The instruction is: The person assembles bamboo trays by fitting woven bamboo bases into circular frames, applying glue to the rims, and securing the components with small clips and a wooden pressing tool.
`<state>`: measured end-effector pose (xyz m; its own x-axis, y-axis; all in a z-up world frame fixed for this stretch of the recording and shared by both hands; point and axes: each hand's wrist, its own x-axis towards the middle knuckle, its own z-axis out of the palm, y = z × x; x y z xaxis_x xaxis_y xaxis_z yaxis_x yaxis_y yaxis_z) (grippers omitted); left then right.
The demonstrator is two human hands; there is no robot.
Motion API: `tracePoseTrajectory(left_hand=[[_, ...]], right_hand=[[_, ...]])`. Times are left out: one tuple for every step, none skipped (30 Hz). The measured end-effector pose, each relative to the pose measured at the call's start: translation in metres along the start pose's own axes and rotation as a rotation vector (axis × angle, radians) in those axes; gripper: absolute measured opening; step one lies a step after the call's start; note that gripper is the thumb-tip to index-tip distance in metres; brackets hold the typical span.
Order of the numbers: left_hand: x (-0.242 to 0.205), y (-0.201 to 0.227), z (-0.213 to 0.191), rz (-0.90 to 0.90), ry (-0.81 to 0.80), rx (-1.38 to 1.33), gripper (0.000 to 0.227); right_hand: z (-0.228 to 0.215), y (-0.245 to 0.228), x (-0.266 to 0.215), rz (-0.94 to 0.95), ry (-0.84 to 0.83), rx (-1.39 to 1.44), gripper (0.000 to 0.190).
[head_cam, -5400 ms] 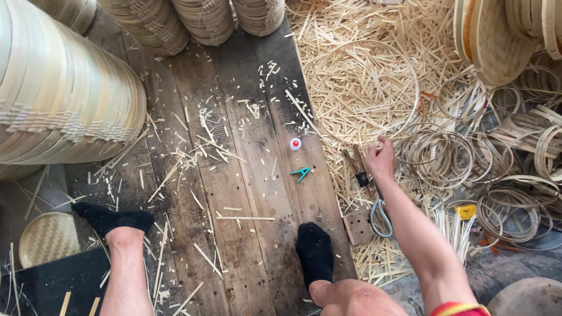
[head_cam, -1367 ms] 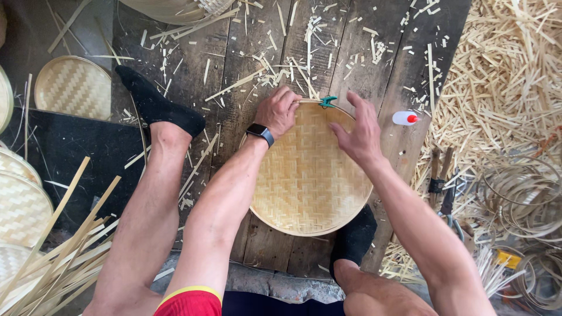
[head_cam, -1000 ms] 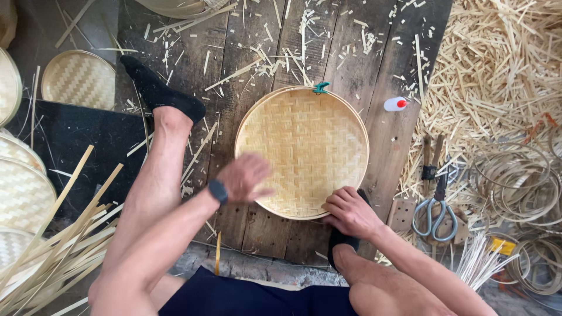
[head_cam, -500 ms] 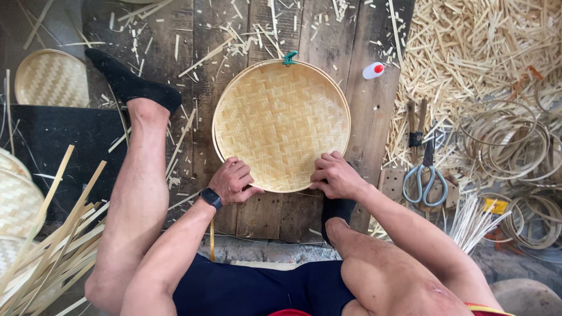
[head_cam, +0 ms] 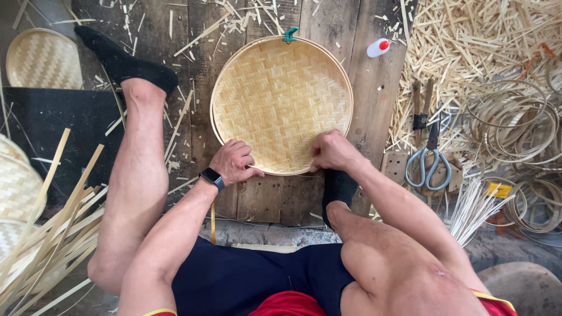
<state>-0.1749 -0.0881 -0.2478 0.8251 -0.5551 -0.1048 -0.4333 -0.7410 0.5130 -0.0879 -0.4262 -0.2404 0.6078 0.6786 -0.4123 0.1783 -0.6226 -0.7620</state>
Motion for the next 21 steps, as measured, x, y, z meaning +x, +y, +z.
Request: tracePoseTrajectory(left_hand=[[-0.002, -0.004, 0.003, -0.001, -0.032, 0.019, 0.058], [-0.002, -0.006, 0.006, 0.006, -0.031, 0.008, 0.058], [-0.002, -0.006, 0.011, 0.008, -0.028, -0.002, 0.057], [0.0, -0.004, 0.016, 0.011, -0.024, -0.011, 0.057], [0.004, -0.001, 0.023, -0.005, 0.033, -0.003, 0.056], [0.009, 0.005, 0.031, -0.021, 0.09, 0.006, 0.055], [0.012, 0.01, 0.036, -0.036, 0.146, 0.015, 0.054], [0.014, 0.012, 0.039, -0.018, 0.189, 0.007, 0.05], [0.012, 0.013, 0.039, 0.001, 0.226, -0.004, 0.047], [0.01, 0.012, 0.037, 0.021, 0.262, -0.014, 0.043], [0.008, 0.008, 0.032, 0.061, 0.3, 0.057, 0.042], [0.005, 0.0, 0.024, 0.101, 0.336, 0.128, 0.041], [0.002, -0.007, 0.018, 0.141, 0.373, 0.195, 0.041], [0.001, -0.011, 0.013, 0.112, 0.316, 0.156, 0.039], [0.0, -0.014, 0.009, 0.082, 0.257, 0.117, 0.037], [0.001, -0.014, 0.008, 0.053, 0.199, 0.077, 0.035], [0.002, -0.014, 0.008, 0.057, 0.223, 0.081, 0.032], [0.006, -0.013, 0.009, 0.061, 0.246, 0.086, 0.029], [0.01, -0.009, 0.012, 0.062, 0.272, 0.089, 0.026], [0.013, -0.008, 0.014, 0.051, 0.288, 0.089, 0.026], [0.016, -0.004, 0.018, 0.039, 0.303, 0.086, 0.027]], right_hand=[[-0.003, -0.002, 0.0, -0.102, 0.01, 0.022, 0.041], [-0.002, -0.007, -0.003, -0.174, 0.064, -0.058, 0.046], [0.001, -0.014, -0.008, -0.252, 0.116, -0.14, 0.051], [0.004, -0.021, -0.011, -0.331, 0.167, -0.221, 0.056], [0.01, -0.028, -0.011, -0.364, 0.151, -0.315, 0.044], [0.012, -0.033, -0.01, -0.397, 0.135, -0.409, 0.033], [0.013, -0.036, -0.009, -0.429, 0.12, -0.502, 0.023], [0.011, -0.037, -0.006, -0.466, 0.135, -0.498, 0.024], [0.005, -0.034, -0.003, -0.499, 0.15, -0.487, 0.026], [-0.004, -0.03, 0.002, -0.532, 0.166, -0.476, 0.028], [-0.017, -0.023, 0.007, -0.533, 0.153, -0.529, 0.027], [-0.032, -0.015, 0.013, -0.534, 0.14, -0.582, 0.026], [-0.049, -0.007, 0.016, -0.511, 0.154, -0.596, 0.023], [-0.06, -0.001, 0.02, -0.488, 0.167, -0.609, 0.02], [-0.065, 0.0, 0.023, -0.459, 0.14, -0.652, 0.015], [-0.069, 0.001, 0.025, -0.43, 0.112, -0.695, 0.011], [-0.069, -0.001, 0.027, -0.398, 0.089, -0.736, 0.008], [-0.065, -0.005, 0.028, -0.441, 0.09, -0.595, 0.013], [-0.061, -0.008, 0.03, -0.482, 0.088, -0.455, 0.021], [-0.056, -0.011, 0.031, -0.522, 0.087, -0.314, 0.03], [-0.051, -0.013, 0.03, -0.482, 0.102, -0.32, 0.023]])
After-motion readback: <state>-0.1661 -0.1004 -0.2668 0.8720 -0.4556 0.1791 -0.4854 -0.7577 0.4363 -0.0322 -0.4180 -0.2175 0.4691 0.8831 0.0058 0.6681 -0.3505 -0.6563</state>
